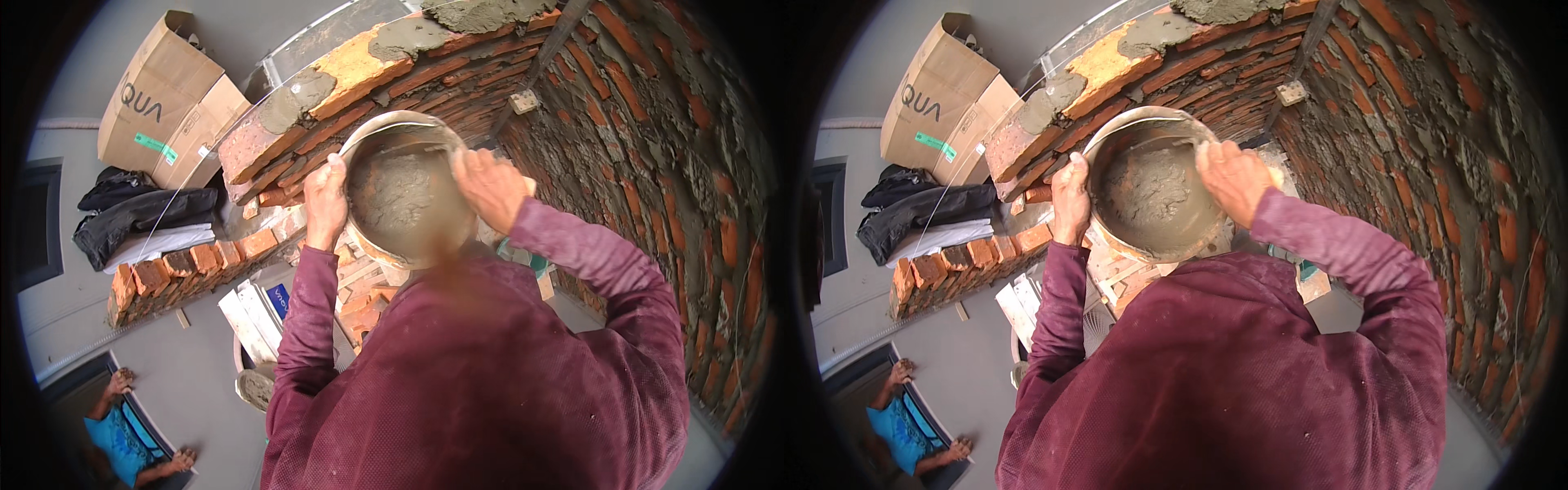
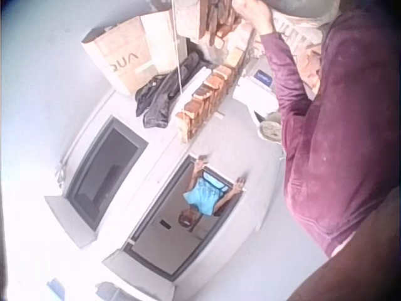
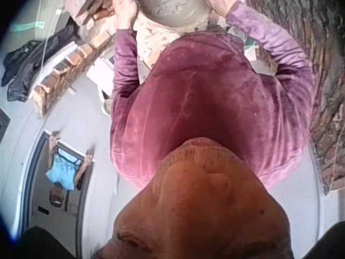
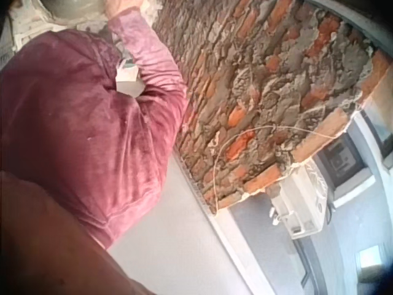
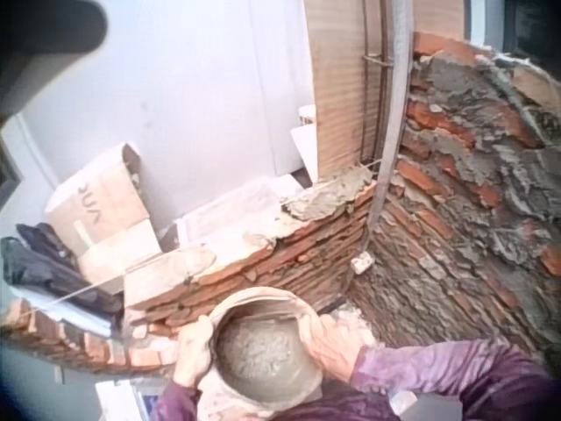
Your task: The person applies mortar to the top of a brick wall using a trowel and scoops more mortar from a bucket.
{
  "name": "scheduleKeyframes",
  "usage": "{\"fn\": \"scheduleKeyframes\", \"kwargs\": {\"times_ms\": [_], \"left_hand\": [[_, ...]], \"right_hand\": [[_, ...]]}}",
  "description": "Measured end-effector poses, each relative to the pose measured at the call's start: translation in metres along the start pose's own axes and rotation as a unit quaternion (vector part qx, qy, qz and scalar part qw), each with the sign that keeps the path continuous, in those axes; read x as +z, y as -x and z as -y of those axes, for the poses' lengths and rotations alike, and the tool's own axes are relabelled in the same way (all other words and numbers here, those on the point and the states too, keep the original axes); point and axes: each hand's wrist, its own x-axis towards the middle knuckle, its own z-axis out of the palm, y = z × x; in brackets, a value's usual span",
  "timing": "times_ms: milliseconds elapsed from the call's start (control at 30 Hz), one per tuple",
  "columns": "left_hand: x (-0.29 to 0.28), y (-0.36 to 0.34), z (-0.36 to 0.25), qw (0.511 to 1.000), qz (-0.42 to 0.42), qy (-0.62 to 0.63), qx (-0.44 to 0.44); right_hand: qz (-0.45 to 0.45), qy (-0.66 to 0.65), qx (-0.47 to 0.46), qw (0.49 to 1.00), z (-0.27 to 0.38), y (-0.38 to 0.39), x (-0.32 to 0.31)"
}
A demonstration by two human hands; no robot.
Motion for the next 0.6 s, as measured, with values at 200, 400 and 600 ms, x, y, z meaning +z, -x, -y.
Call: {"fn": "scheduleKeyframes", "kwargs": {"times_ms": [200,400,600], "left_hand": [[-0.015,-0.015,-0.002,0.998,0.007,-0.032,0.055],[-0.008,-0.014,-0.038,0.981,0.096,-0.135,0.102],[0.003,-0.015,-0.048,0.968,0.144,-0.102,0.176]], "right_hand": [[0.094,0.037,-0.081,0.992,0.053,0.032,-0.024],[0.103,0.051,0.024,0.993,0.038,0.007,-0.044],[0.330,-0.180,0.036,0.926,0.041,0.005,-0.051]]}}
